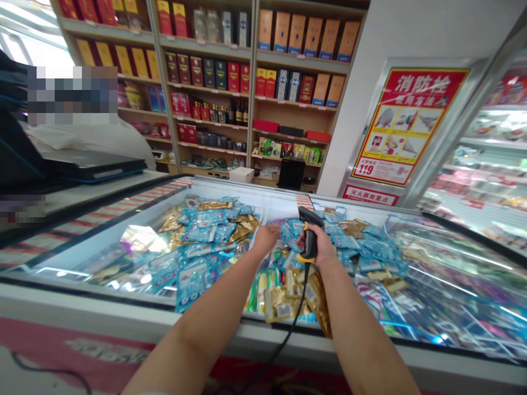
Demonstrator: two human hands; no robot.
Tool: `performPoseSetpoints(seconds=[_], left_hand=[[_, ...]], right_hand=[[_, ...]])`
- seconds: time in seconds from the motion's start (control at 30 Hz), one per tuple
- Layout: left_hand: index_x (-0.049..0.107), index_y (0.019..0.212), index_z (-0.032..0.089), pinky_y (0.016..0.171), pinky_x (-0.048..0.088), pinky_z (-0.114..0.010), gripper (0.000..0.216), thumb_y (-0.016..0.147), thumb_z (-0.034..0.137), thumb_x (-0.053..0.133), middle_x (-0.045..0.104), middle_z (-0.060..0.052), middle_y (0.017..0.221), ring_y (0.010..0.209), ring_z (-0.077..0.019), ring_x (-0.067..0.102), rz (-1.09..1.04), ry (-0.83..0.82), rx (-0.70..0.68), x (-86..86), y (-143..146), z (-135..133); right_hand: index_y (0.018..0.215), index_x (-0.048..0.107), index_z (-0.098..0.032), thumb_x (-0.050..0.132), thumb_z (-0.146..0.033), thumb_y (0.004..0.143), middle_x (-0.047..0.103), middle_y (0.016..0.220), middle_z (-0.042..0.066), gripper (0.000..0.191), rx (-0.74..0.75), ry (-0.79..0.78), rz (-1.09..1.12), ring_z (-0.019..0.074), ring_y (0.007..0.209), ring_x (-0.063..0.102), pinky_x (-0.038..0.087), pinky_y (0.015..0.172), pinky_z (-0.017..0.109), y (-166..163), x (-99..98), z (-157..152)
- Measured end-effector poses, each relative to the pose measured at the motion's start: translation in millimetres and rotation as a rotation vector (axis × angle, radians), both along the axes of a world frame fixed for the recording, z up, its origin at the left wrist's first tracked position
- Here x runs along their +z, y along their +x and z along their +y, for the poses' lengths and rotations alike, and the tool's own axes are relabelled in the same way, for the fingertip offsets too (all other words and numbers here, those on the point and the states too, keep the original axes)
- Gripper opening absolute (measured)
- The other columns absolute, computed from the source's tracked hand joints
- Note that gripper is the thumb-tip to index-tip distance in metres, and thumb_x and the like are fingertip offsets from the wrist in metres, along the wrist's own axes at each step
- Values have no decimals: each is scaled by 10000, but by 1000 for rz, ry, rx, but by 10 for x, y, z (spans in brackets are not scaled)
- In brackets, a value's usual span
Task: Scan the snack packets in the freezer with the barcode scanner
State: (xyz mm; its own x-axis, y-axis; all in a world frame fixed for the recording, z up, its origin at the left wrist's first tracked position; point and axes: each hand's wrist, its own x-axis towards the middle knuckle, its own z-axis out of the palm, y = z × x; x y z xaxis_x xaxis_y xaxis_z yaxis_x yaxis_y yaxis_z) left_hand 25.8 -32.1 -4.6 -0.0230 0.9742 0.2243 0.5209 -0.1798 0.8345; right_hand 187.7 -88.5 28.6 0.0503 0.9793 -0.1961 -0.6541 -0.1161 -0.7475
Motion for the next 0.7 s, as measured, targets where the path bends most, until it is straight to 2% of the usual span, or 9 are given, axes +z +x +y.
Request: performPoseSetpoints(seconds=[0.1, 0.2, 0.3, 0.37, 0.53, 0.7], left_hand=[[736, 983, 161, 794, 513, -316, 225, 797, 210, 621, 736, -82, 875, 848, -215, 688, -105, 78, 141, -21, -201, 123], [676, 1038, 159, 736, 523, -290, 292, 748, 159, 649, 700, -68, 902, 794, -174, 671, -343, 159, 236, -80, -349, 253], [633, 1042, 141, 689, 536, -278, 349, 695, 110, 663, 661, -73, 954, 746, -142, 649, -611, 155, 268, -125, -385, 318], [627, 1009, 129, 692, 542, -281, 325, 687, 89, 647, 647, -71, 943, 732, -130, 638, -714, 130, 254, -129, -370, 316], [640, 977, 123, 703, 532, -277, 290, 688, 101, 638, 648, -57, 911, 692, -114, 623, -728, 98, 188, -106, -329, 270], [658, 985, 135, 697, 527, -278, 297, 690, 169, 672, 666, -58, 935, 695, -122, 629, -651, 136, 131, -127, -313, 291]], right_hand=[[728, 595, -162, 592, -262, 808, 618, 528, 16, 129, 19, 17, -25, 125, 437, 566, 533, 485, 242, -3, -34, 19], [721, 601, -163, 627, -277, 778, 632, 541, 18, 130, 45, 56, -65, 129, 438, 573, 530, 476, 241, -11, -63, 34], [713, 601, -167, 644, -276, 758, 634, 539, 15, 126, 84, 78, -104, 131, 431, 576, 527, 471, 238, -31, -55, 22], [702, 597, -166, 643, -271, 758, 628, 527, 14, 128, 102, 70, -122, 131, 431, 579, 529, 477, 237, -47, -39, 3], [704, 613, -142, 625, -264, 770, 634, 541, 27, 140, 122, 74, -144, 136, 457, 595, 540, 507, 247, -75, -27, -28], [678, 596, -151, 599, -262, 784, 626, 517, 27, 154, 96, 50, -167, 136, 432, 578, 519, 469, 241, -93, -15, -33]])
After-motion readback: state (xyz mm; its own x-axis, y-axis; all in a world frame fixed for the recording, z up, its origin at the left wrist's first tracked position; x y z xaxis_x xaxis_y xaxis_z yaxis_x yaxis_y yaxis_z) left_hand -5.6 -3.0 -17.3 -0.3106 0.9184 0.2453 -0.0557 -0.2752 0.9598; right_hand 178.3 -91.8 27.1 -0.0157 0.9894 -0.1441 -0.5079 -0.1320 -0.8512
